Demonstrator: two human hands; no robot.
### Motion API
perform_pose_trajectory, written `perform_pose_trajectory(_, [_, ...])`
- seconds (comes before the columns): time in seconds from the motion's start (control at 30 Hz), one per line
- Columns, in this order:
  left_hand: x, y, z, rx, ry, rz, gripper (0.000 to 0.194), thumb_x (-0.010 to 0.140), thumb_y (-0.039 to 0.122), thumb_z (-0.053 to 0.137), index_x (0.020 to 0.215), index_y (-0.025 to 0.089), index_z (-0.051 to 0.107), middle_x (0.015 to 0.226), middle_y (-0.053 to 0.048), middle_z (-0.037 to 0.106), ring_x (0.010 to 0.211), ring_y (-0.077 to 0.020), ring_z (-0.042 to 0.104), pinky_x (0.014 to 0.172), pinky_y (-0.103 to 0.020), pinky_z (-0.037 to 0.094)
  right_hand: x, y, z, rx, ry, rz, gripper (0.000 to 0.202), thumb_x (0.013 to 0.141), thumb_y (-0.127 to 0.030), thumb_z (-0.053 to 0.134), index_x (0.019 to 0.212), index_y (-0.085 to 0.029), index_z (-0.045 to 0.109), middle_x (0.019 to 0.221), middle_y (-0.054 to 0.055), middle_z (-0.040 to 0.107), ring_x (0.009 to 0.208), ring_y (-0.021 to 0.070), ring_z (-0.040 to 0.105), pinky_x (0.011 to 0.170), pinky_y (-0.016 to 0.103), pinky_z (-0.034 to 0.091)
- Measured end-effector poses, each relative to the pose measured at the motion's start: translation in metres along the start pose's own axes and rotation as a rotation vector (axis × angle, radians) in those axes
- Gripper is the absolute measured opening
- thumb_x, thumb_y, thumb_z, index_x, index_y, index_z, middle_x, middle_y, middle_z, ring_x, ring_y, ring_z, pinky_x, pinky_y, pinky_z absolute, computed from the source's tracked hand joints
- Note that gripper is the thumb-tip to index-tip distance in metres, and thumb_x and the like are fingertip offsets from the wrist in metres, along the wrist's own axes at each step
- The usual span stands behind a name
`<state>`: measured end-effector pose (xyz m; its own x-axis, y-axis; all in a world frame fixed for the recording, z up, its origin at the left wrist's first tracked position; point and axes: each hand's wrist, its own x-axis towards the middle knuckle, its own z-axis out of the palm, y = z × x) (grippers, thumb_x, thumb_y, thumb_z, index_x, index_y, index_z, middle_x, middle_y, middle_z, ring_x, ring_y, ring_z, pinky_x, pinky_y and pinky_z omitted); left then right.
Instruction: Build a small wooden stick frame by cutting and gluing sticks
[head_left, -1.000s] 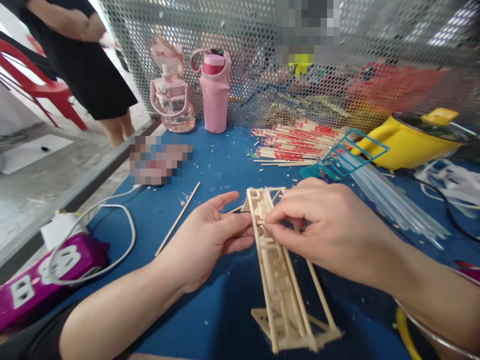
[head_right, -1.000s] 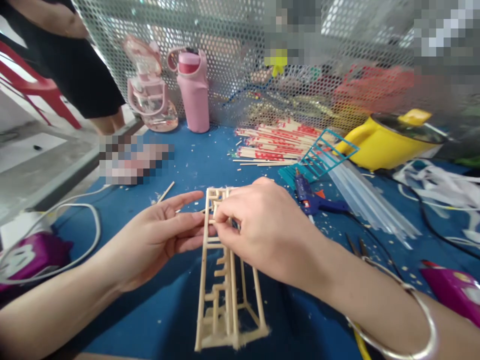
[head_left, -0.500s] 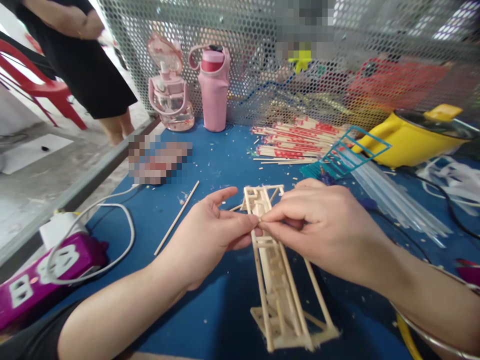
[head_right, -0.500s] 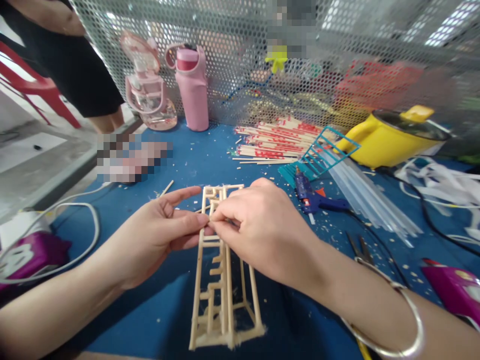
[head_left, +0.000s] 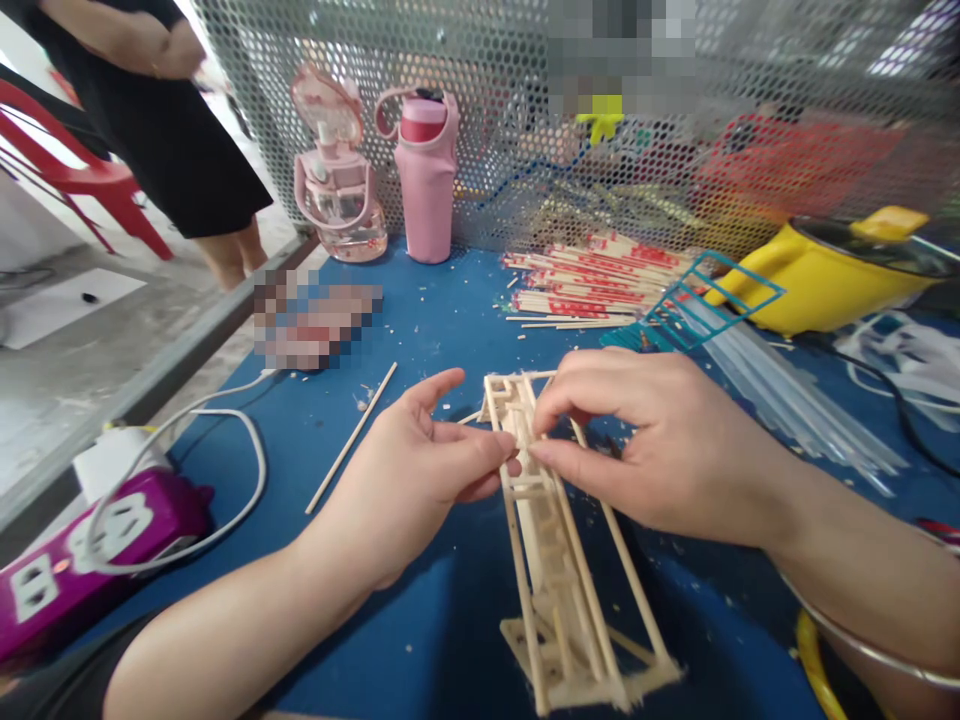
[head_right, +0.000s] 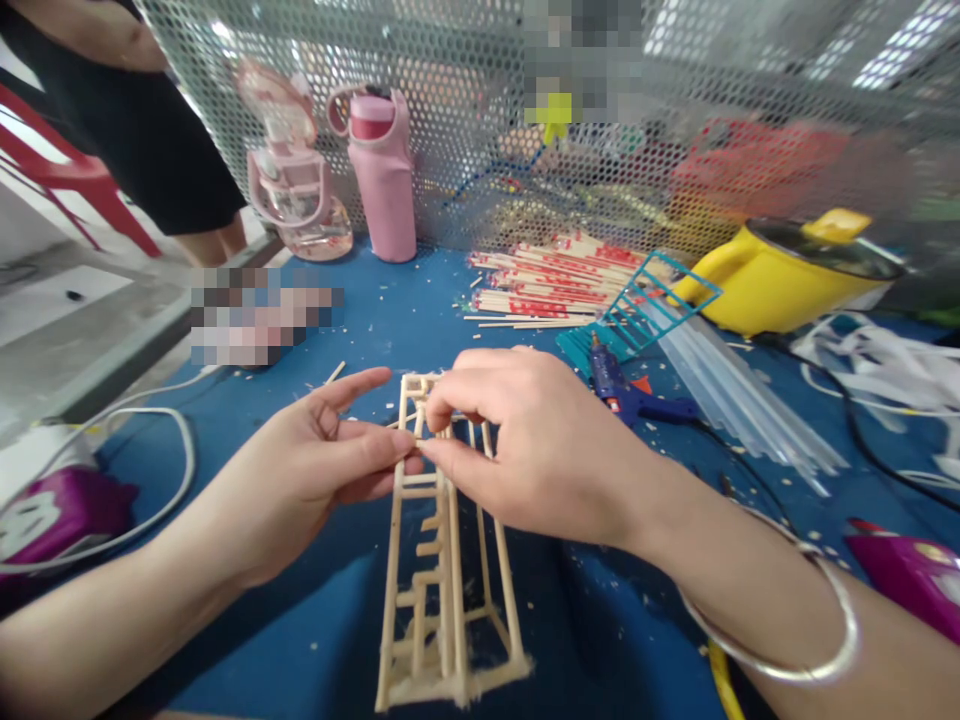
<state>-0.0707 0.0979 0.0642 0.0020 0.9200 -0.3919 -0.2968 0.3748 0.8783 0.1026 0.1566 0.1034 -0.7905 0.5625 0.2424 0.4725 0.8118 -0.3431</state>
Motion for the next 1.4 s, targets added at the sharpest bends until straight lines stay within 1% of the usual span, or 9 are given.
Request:
perform_pose_trajectory(0.17, [0.000, 0.000, 0.001, -0.037, -0.006, -0.018, 0.079, 0.074, 0.014, 0.072, 0.141, 0.016, 0.030, 0.063, 0.002, 0.069, 0.052, -0.0093, 0.062, 0.056, -0.019, 0.051, -0.001, -0.009, 0.005, -0.010, 0.019, 0.071, 0.008, 0.076, -0.018, 0.065, 0.069, -0.020, 0.068, 0.065, -0.003, 0.062, 0.064, 0.0115, 0.053, 0.063, 0.028, 0.033])
perform_pose_trajectory(0.3, [-0.001, 0.000, 0.001, -0.082, -0.012, -0.034, 0.078, 0.074, 0.011, 0.071, 0.140, 0.017, 0.031, 0.064, 0.001, 0.070, 0.054, -0.0102, 0.064, 0.058, -0.020, 0.053, -0.001, -0.013, 0.008, 0.001, 0.055, 0.154, 0.014, 0.074, -0.014, 0.062, 0.064, -0.020, 0.068, 0.056, -0.005, 0.058, 0.054, 0.0089, 0.049, 0.055, 0.025, 0.031])
perform_pose_trajectory(0.5, [0.000, 0.004, 0.003, -0.173, -0.009, -0.076, 0.064, 0.082, 0.009, 0.061, 0.139, 0.015, 0.033, 0.062, -0.002, 0.069, 0.058, -0.0140, 0.069, 0.057, -0.022, 0.056, -0.003, -0.012, 0.012, -0.018, 0.093, 0.155, 0.013, 0.074, -0.016, 0.064, 0.063, -0.020, 0.067, 0.055, -0.005, 0.058, 0.054, 0.0087, 0.049, 0.058, 0.025, 0.032])
perform_pose_trajectory(0.77, [0.000, 0.003, -0.002, 0.003, -0.029, 0.005, 0.080, 0.076, 0.015, 0.069, 0.143, 0.016, 0.026, 0.065, -0.002, 0.071, 0.056, -0.0143, 0.066, 0.055, -0.023, 0.053, -0.003, -0.012, 0.015, 0.006, 0.099, 0.147, 0.012, 0.076, -0.017, 0.067, 0.065, -0.021, 0.069, 0.054, -0.006, 0.058, 0.056, 0.0084, 0.051, 0.060, 0.025, 0.033])
perform_pose_trajectory(0.93, [0.000, 0.003, 0.000, 0.008, -0.014, 0.008, 0.083, 0.073, 0.012, 0.070, 0.143, 0.015, 0.026, 0.064, 0.000, 0.069, 0.056, -0.0129, 0.064, 0.054, -0.021, 0.051, -0.006, -0.010, 0.015, 0.037, 0.094, 0.155, 0.013, 0.079, -0.018, 0.065, 0.069, -0.022, 0.071, 0.055, -0.006, 0.060, 0.057, 0.0080, 0.054, 0.059, 0.023, 0.035])
perform_pose_trajectory(1.07, [0.000, 0.003, 0.002, 0.007, 0.014, 0.011, 0.087, 0.069, 0.013, 0.073, 0.143, 0.015, 0.027, 0.061, 0.002, 0.069, 0.055, -0.0129, 0.064, 0.053, -0.021, 0.050, -0.006, -0.004, 0.009, 0.114, 0.025, 0.197, 0.014, 0.085, -0.022, 0.058, 0.087, -0.022, 0.072, 0.062, -0.005, 0.065, 0.054, 0.0082, 0.054, 0.051, 0.021, 0.037])
perform_pose_trajectory(1.13, [0.000, 0.003, 0.003, 0.011, 0.026, 0.013, 0.088, 0.068, 0.013, 0.073, 0.143, 0.015, 0.026, 0.062, 0.001, 0.070, 0.054, -0.0129, 0.064, 0.054, -0.021, 0.050, -0.003, -0.001, 0.006, 0.133, 0.005, 0.142, 0.018, 0.087, -0.019, 0.054, 0.094, -0.021, 0.071, 0.074, -0.003, 0.070, 0.062, 0.0091, 0.060, 0.055, 0.020, 0.041])
perform_pose_trajectory(1.23, [0.000, 0.002, 0.002, 0.008, 0.028, 0.018, 0.090, 0.068, 0.013, 0.074, 0.143, 0.015, 0.026, 0.061, 0.002, 0.070, 0.053, -0.0125, 0.063, 0.053, -0.020, 0.049, 0.003, 0.002, 0.004, 0.094, -0.028, -0.007, 0.023, 0.087, -0.011, 0.051, 0.094, -0.020, 0.071, 0.088, 0.000, 0.073, 0.078, 0.0116, 0.066, 0.067, 0.021, 0.045])
perform_pose_trajectory(1.4, [-0.002, 0.000, 0.003, -0.015, 0.036, 0.036, 0.087, 0.070, 0.016, 0.073, 0.142, 0.014, 0.025, 0.059, 0.002, 0.069, 0.051, -0.0113, 0.061, 0.054, -0.021, 0.049, 0.010, 0.004, 0.004, 0.019, -0.107, -0.084, 0.024, 0.087, -0.010, 0.050, 0.093, -0.021, 0.071, 0.090, -0.002, 0.073, 0.081, 0.0125, 0.066, 0.069, 0.023, 0.045])
